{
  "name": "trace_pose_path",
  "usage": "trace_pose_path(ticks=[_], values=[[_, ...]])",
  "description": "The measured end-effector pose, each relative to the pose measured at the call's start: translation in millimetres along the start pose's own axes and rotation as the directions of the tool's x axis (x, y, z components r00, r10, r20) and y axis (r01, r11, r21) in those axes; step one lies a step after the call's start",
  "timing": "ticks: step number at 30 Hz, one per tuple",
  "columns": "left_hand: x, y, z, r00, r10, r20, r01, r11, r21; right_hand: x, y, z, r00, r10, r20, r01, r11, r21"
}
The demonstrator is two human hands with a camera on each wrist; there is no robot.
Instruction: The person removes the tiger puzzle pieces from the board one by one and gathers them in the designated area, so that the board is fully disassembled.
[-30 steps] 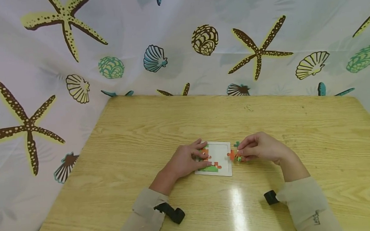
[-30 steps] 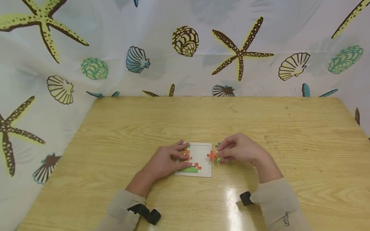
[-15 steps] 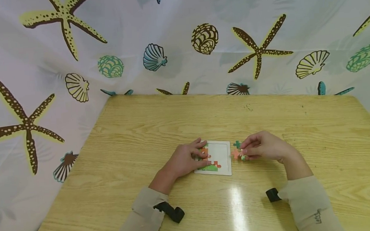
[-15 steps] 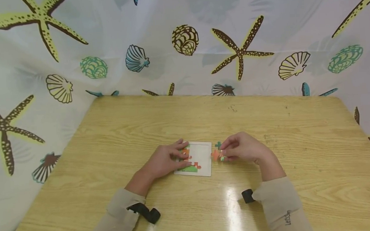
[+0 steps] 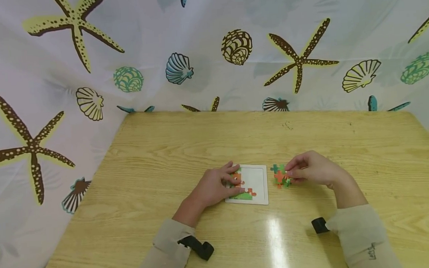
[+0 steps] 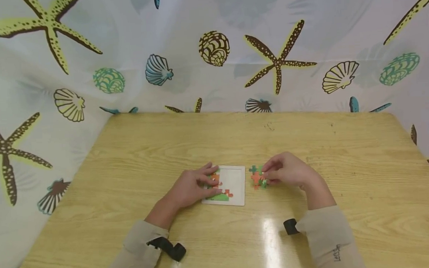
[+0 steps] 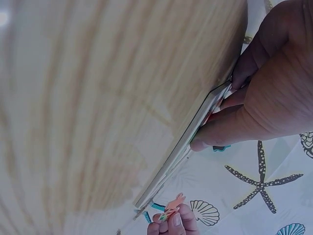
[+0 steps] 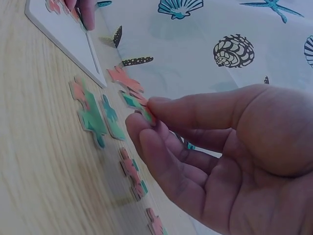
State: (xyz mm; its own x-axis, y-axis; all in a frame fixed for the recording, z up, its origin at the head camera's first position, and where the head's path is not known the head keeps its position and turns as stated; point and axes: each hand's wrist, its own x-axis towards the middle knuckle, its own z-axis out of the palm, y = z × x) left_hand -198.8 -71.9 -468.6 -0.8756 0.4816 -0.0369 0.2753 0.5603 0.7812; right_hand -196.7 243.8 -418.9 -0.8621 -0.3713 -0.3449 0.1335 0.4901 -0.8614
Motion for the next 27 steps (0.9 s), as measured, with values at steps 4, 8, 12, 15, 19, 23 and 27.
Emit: trace_pose_path(ticks=[4, 8, 12, 15, 19, 23, 27], values=[[0.4, -0.2, -0.6, 1.0, 0.006, -0.004, -0.006, 1.0, 0.008, -0.6, 1, -3, 1.0, -0.001, -0.007, 0.001, 1.0, -0.007], [0.8, -1.3, -1.5, 1.0, 0.015, -0.012, -0.015, 1.0, 0.009, -0.7, 0, -5, 1.0, -0.005, -0.005, 0.005, 1.0, -0.012], [0.9, -2.1, -2.2, 1.0, 0.021, -0.014, -0.021, 1.0, 0.009, -2.0, 0, -7, 1.0, -0.005, -0.001, 0.005, 1.0, -0.003], [0.7, -2.1, -2.5, 1.0, 0.02, -0.02, -0.02, 1.0, 0.004, -2.9, 0, -8, 1.0, 0.004, 0.004, -0.004, 1.0, 0.011], [0.0, -1.7, -1.7, 1.0, 0.023, -0.019, -0.023, 1.0, -0.001, -5.8, 2, -11, 1.0, 0.018, 0.012, -0.018, 1.0, 0.01], [-0.9, -1.6, -0.2, 1.0, 0.018, -0.006, -0.018, 1.0, 0.0, -10.3, 5, -14, 0.999, 0.039, 0.009, -0.039, 0.999, -0.004], [-0.9, -1.1, 0.3, 1.0, 0.019, -0.007, -0.019, 1.0, -0.002, -12.4, 7, -16, 0.999, 0.049, -0.002, -0.049, 0.998, -0.031]])
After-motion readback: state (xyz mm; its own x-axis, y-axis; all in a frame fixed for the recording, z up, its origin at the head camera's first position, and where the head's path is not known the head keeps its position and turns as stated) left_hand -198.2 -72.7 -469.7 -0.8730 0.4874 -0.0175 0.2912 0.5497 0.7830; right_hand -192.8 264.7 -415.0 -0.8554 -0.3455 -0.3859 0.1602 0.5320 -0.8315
